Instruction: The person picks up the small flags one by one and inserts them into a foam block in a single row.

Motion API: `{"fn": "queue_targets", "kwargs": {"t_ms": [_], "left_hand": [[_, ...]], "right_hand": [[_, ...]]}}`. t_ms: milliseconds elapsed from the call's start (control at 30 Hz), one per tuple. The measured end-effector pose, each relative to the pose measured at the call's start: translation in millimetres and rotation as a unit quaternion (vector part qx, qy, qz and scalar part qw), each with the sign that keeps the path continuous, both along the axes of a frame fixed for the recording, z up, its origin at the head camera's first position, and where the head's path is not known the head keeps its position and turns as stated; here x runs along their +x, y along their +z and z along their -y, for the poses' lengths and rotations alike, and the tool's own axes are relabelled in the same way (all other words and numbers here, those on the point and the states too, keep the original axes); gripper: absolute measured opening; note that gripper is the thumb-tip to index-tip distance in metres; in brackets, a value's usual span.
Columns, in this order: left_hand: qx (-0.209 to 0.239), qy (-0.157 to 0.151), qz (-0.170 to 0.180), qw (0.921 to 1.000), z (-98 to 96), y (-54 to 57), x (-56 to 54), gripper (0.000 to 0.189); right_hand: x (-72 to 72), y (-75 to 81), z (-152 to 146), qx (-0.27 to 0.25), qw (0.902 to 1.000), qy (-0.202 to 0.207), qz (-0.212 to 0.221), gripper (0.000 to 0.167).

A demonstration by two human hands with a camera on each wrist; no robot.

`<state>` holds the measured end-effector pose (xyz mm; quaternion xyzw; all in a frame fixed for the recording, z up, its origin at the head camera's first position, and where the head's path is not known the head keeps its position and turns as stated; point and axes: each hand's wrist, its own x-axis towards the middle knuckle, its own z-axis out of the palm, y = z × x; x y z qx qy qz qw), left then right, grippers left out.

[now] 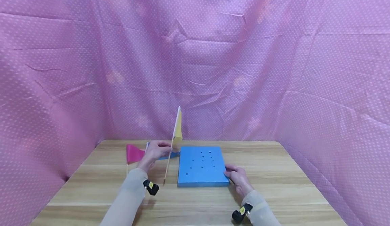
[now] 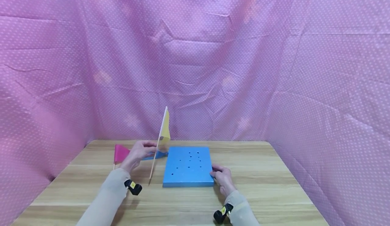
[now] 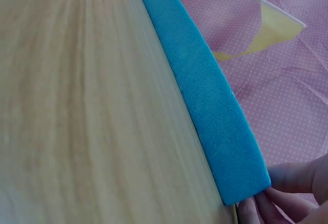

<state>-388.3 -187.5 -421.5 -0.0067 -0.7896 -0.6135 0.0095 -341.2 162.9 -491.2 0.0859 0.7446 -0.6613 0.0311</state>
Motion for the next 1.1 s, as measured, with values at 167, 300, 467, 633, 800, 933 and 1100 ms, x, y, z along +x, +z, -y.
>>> {"fn": "queue_targets", "kwargs": {"t_ms": [167,300,467,633,800,933,1100], "left_hand": [[0.016,-0.009,-0.016,0.9997,-6.2,4.0,-1.3,0.02],[0.029,-0.017,-0.038,0.9987,-13.9,6.8,-3.4,0.02],[0.029,-0.024,-0.072,0.9967,-27.6,9.6,-6.3,0.021],[0.007,-0.015,-0.098,0.9951,-40.8,14.7,-9.0,0.02],[0.002,-0.027,-0.112,0.9933,-48.7,18.4,-12.4,0.021],[0.008,-0.037,-0.121,0.9919,-56.2,17.7,-13.7,0.021],[0.02,-0.04,-0.131,0.9904,-65.1,15.2,-14.8,0.019]], "right_hand": [[-1.9,-1.8,0.5,-0.004,1.0,-0.002,-0.009,0.044],[-2.7,-3.7,1.5,-0.01,0.9997,-0.005,-0.023,0.044],[-2.0,-4.9,1.1,-0.012,0.9994,-0.004,-0.031,0.042],[-1.3,-3.2,0.3,-0.008,0.9996,-0.002,-0.025,0.043],[-3.2,-4.1,0.7,-0.007,0.9997,-0.008,-0.024,0.044],[-2.9,-6.2,0.7,-0.007,0.9993,-0.009,-0.036,0.044],[-2.5,-6.5,0.8,-0.005,0.9994,-0.004,-0.033,0.045]]}}
